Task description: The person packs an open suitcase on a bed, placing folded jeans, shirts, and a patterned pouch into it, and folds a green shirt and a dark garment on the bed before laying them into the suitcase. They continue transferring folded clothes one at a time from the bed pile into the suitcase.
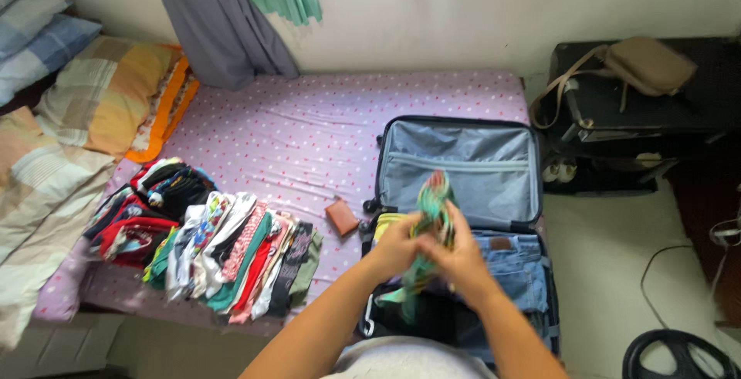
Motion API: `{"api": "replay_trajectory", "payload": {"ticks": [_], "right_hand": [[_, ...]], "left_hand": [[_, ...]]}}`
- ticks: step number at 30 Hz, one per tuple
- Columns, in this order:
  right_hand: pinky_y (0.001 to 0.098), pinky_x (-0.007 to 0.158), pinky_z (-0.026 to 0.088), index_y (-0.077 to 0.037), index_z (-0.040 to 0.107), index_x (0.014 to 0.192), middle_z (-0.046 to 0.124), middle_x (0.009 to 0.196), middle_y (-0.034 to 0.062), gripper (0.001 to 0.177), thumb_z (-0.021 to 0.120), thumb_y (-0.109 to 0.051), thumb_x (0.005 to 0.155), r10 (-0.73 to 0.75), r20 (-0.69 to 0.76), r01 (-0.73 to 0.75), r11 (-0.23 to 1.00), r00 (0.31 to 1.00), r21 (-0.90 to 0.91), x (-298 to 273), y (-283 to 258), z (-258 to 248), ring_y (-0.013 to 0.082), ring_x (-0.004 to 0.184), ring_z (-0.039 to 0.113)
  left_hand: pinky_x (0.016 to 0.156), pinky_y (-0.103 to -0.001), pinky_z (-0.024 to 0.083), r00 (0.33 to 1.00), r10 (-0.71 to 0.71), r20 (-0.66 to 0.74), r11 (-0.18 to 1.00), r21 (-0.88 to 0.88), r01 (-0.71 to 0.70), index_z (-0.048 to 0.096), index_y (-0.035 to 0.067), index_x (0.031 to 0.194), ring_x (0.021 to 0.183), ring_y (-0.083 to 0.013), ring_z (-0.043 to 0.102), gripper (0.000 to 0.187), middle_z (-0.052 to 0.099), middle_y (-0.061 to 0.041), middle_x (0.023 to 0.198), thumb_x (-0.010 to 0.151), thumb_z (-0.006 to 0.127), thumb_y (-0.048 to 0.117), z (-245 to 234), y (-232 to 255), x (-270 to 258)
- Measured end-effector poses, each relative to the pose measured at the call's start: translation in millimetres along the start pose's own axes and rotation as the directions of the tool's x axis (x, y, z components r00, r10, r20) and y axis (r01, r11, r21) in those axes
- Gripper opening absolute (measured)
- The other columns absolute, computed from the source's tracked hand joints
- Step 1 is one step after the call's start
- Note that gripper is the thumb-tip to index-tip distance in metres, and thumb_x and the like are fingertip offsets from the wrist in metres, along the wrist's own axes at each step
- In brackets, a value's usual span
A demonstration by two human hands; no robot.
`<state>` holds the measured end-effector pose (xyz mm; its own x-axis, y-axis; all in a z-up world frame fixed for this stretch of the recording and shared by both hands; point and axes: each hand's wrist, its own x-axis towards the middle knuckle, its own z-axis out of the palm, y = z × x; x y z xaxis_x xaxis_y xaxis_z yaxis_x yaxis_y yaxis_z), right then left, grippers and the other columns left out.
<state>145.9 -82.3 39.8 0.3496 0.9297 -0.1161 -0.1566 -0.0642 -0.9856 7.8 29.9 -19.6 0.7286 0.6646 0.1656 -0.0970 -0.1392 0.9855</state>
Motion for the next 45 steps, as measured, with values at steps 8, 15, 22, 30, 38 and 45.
{"api": "replay_trajectory", "payload": {"ticks": [8,15,22,30,38,45], "right_hand": [[0.0280,0.059,0.053,-0.001,0.072,0.112,0.073,0.097,0.0084,0.020,0.058,-0.002,0.097,0.003,-0.395,-0.037,0.996,0.919,-0.077,33,-2,-146,0.0134,0.075,0.067],[0.0308,0.064,0.057,-0.005,0.076,0.113,0.075,0.098,0.0084,0.024,0.065,-0.007,0.092,0.125,-0.225,-0.212,0.884,0.966,-0.417,36,-12,-151,0.0158,0.082,0.069],[0.0289,0.078,0.061,-0.016,0.074,0.120,0.080,0.100,0.0054,0.040,0.071,-0.008,0.081,0.390,0.286,-0.431,0.897,0.875,0.095,4,-38,-132,0.0139,0.089,0.076],[0.0331,0.076,0.059,-0.002,0.073,0.113,0.073,0.100,0.0086,0.024,0.060,-0.014,0.096,0.342,0.050,-0.343,0.939,0.938,0.013,12,23,-42,0.0169,0.088,0.069],[0.0294,0.075,0.055,-0.002,0.062,0.119,0.074,0.098,0.0096,0.028,0.053,-0.010,0.094,0.081,0.147,-0.040,0.964,0.986,-0.263,-7,20,-1,0.0113,0.084,0.066],[0.0372,0.093,0.048,-0.015,0.075,0.110,0.071,0.105,0.0117,0.034,0.077,-0.027,0.078,-0.003,0.235,0.157,0.752,0.972,-0.640,-4,-25,-21,0.0237,0.104,0.059]], "left_hand": [[0.068,-0.029,0.055,0.926,-0.109,-0.360,0.956,0.216,0.197,0.073,0.006,0.114,0.077,-0.0114,0.066,0.030,0.077,-0.005,0.095,0.099,0.067,0.031,-160,30,-2],[0.062,-0.031,0.051,0.834,-0.500,-0.233,0.850,0.052,0.524,0.073,0.006,0.112,0.069,-0.0157,0.061,0.030,0.074,-0.003,0.090,0.099,0.064,0.030,-151,53,-4],[0.072,-0.029,0.054,0.899,-0.437,-0.017,0.857,-0.312,0.410,0.061,0.010,0.112,0.081,-0.0110,0.066,0.017,0.070,-0.004,0.095,0.095,0.062,0.012,-124,52,-19],[0.090,-0.030,0.054,0.991,-0.010,-0.130,0.945,0.322,0.052,0.072,0.003,0.098,0.094,-0.0176,0.070,0.032,0.075,-0.009,0.098,0.082,0.045,-0.005,-32,45,-16],[0.076,-0.043,0.051,0.984,0.167,0.066,0.766,0.619,-0.171,0.061,-0.001,0.096,0.087,-0.0360,0.065,0.039,0.066,-0.018,0.090,0.071,0.084,0.020,4,115,-34],[0.076,-0.038,0.055,0.989,0.054,0.138,0.806,0.579,-0.125,0.063,0.004,0.098,0.086,-0.0291,0.070,0.027,0.069,-0.012,0.092,0.082,0.083,0.014,-22,107,-32]]}}
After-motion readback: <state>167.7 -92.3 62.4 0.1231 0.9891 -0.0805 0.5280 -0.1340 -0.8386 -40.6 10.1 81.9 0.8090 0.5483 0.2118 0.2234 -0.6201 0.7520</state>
